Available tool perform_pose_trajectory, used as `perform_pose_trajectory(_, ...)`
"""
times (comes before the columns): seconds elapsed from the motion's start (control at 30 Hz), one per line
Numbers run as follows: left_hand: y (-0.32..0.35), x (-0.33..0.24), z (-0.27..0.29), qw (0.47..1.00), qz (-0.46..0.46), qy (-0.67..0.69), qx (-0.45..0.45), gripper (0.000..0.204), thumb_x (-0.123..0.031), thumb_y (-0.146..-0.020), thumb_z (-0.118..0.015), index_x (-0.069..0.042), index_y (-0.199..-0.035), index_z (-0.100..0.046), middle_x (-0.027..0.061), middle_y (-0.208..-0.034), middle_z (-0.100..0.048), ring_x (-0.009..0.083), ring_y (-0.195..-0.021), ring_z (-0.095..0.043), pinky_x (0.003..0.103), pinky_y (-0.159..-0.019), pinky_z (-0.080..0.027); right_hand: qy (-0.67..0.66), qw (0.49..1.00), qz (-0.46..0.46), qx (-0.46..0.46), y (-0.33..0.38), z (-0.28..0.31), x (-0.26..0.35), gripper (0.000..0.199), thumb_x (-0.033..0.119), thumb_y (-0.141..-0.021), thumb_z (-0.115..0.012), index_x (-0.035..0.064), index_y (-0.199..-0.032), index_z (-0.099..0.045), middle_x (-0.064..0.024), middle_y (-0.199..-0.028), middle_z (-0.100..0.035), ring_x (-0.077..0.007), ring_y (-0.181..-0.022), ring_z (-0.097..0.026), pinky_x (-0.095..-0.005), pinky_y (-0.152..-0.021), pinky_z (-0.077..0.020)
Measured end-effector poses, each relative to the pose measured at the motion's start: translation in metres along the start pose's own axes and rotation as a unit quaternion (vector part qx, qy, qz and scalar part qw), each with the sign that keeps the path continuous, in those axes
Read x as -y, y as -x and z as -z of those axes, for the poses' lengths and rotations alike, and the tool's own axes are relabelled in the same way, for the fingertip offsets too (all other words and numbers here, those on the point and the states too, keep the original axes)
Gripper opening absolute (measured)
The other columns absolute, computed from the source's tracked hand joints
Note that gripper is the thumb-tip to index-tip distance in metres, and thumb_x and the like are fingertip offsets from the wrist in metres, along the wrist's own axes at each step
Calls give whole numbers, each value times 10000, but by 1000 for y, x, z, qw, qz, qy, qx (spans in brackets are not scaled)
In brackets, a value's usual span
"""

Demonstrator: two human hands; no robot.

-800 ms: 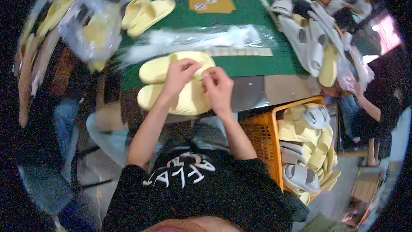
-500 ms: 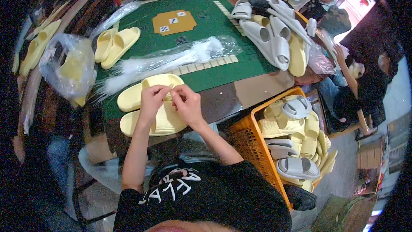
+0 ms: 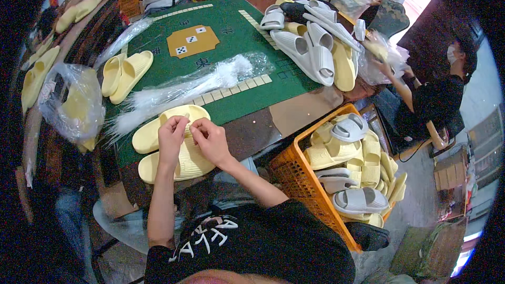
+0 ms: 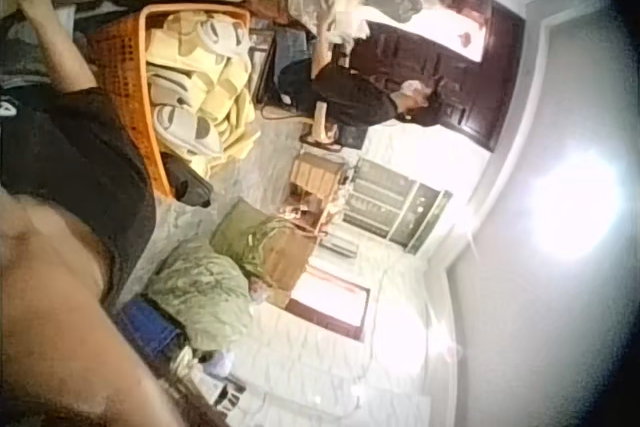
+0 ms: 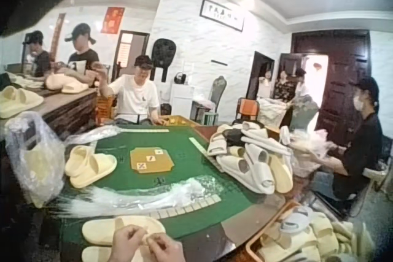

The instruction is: The person pairs slippers and secures them together by threading plastic fasteners through the slippers by hand.

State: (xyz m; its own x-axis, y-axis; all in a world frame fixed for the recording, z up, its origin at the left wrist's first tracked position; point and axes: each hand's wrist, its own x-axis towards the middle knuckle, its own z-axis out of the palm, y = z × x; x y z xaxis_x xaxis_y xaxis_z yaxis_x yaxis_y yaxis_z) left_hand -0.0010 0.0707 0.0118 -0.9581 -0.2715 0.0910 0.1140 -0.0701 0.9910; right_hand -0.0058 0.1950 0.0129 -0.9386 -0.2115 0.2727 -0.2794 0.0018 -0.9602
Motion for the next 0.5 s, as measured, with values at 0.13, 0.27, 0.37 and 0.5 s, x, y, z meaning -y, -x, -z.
perform_pose_trajectory(0.13, 3, -6, 1, 999, 34, -4, 6, 148, -127, -878, -593, 17, -874, -625, -20, -748, -581, 30, -659, -476, 188, -579, -389, 2, 1000, -2, 10, 1, -1, -5, 102, 81, -878, -567, -20, -877, -553, 4, -628, -542, -36, -543, -476, -194, -476, -389)
perform_pose_trajectory(0.27, 3, -6, 2, 999, 31, 2, -6, 158, -137, -884, -588, 16, -860, -616, -23, -740, -572, 30, -658, -472, 188, -576, -387, -19, 1000, 8, 4, 2, -3, -5, 100, 80, -883, -559, -20, -876, -555, 7, -621, -535, -39, -546, -471, -203, -486, -391)
perform_pose_trajectory(0.37, 5, -7, 1, 999, 34, 5, -8, 161, -140, -888, -585, 15, -857, -615, -26, -736, -567, 27, -647, -467, 184, -563, -380, -16, 1000, 3, 1, 2, -4, -2, 106, 84, -885, -558, -20, -868, -555, 7, -611, -530, -39, -544, -466, -205, -486, -385)
perform_pose_trajectory(0.5, 5, -5, 1, 1000, 29, -1, -11, 165, -145, -890, -585, 13, -854, -613, -37, -721, -551, 15, -629, -447, 178, -534, -357, -23, 1000, 1, -14, 3, -7, 1, 117, 98, -888, -560, -16, -858, -554, 6, -601, -525, -36, -538, -458, -203, -482, -374)
